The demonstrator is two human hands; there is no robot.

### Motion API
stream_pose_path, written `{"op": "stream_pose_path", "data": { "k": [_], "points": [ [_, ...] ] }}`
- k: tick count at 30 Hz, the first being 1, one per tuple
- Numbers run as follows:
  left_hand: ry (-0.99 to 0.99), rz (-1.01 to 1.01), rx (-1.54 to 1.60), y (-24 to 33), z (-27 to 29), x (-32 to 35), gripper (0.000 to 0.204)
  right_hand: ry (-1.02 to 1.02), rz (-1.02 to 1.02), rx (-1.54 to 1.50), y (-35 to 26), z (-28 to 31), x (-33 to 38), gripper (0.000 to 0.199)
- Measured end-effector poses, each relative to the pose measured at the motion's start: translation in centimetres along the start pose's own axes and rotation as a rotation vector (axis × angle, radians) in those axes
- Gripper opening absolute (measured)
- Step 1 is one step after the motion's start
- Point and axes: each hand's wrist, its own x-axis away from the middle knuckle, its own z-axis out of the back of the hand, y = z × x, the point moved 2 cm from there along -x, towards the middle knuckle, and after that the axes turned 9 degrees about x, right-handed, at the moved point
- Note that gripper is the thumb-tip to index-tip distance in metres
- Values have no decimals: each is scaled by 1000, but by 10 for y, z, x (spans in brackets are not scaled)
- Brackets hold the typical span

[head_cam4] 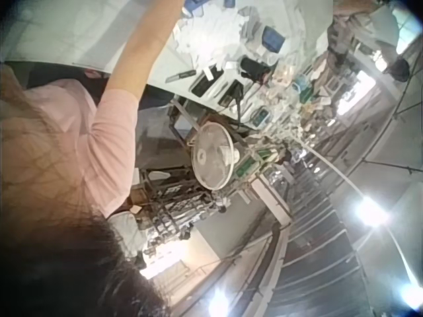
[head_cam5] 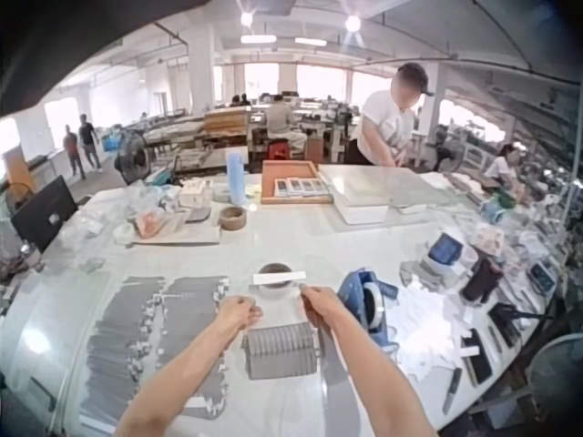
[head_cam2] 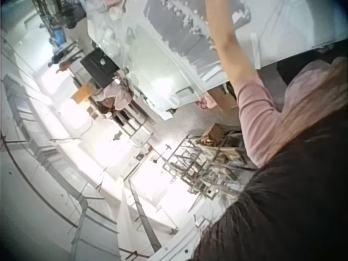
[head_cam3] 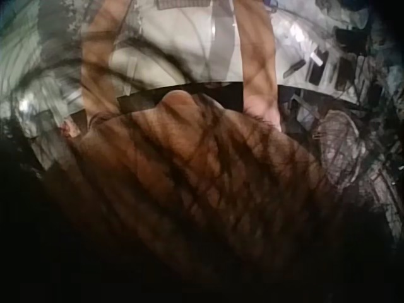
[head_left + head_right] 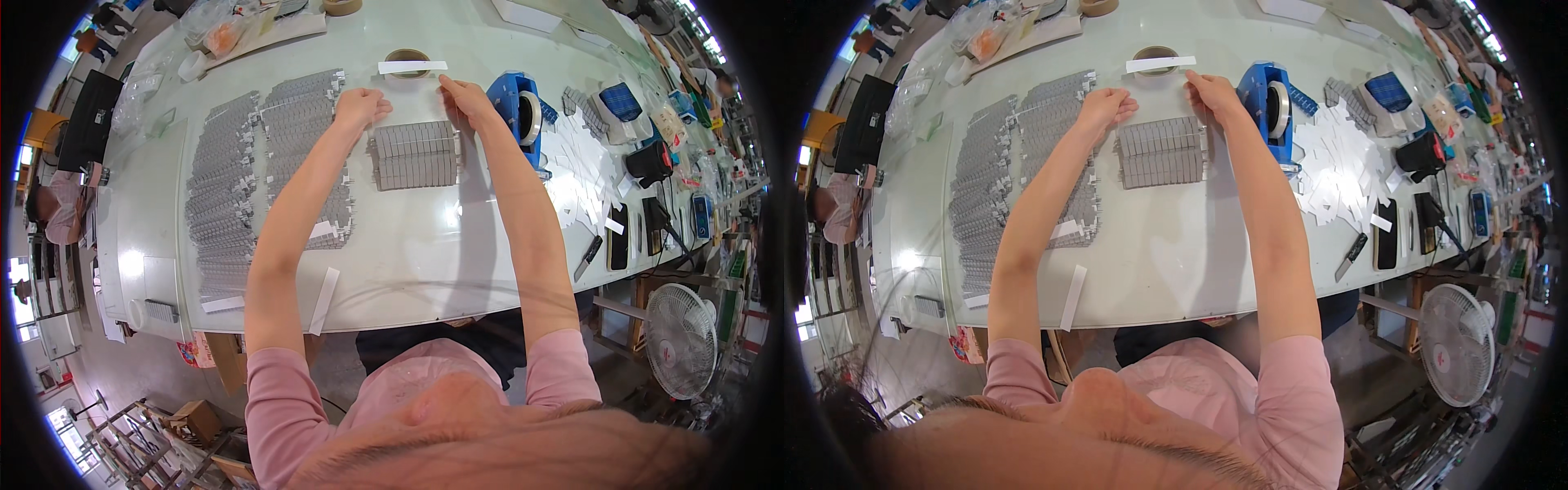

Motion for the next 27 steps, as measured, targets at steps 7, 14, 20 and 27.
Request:
{"op": "stream_pose_path", "data": {
  "k": [7,14,20,27],
  "points": [
    [151,-205,-465,7,5,1,26,247,69,112,5,5,6,42],
    [139,-883,-1055,27,13,117,35,603,730,706,6,-4,105,36],
    [168,-854,-1440,-6,20,189,42,435,888,1023,21,-6,171,49],
    [163,-799,-1331,-29,-8,258,43,274,952,1098,16,-35,175,52]
  ]
}}
